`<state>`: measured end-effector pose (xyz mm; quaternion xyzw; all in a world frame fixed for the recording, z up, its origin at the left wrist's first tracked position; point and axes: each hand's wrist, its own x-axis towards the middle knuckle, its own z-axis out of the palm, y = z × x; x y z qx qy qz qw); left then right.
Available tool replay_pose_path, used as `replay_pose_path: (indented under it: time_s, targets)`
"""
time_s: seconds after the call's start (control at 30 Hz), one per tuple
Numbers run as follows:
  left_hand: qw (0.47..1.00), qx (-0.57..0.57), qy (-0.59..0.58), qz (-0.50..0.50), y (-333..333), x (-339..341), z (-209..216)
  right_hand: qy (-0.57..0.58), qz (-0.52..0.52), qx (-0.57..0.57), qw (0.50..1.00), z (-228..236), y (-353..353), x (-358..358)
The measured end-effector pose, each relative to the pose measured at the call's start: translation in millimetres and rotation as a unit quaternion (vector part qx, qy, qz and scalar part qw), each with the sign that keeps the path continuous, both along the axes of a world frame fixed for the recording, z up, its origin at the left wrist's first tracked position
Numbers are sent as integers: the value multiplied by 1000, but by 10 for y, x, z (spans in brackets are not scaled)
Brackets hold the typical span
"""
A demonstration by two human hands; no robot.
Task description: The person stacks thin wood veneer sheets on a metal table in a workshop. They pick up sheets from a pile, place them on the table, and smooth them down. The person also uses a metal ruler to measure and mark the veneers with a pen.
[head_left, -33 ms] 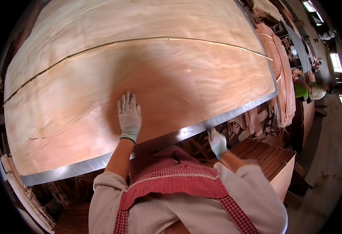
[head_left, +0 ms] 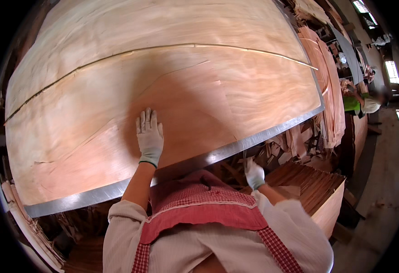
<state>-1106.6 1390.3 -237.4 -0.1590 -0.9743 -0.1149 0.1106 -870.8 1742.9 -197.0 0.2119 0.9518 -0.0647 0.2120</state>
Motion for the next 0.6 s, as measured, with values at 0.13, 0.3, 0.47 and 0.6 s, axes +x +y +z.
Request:
replay_pose_path:
  time_s: [0.13, 0.3, 0.47, 0.6]
  targets:
    - [999, -44, 7, -6, -5, 0, 58, 111, -55, -90, 988, -96, 120, 62]
    - [999, 38, 36, -7, 67, 0, 212, 406, 35, -154, 900, 135, 170, -2439]
    - [992, 104, 65, -1, 1, 48, 256, 220, 78, -225, 946, 302, -173, -4178]
    - [990, 138, 31, 12, -12, 50, 261, 62, 161, -116, 978, 386, -322, -4410]
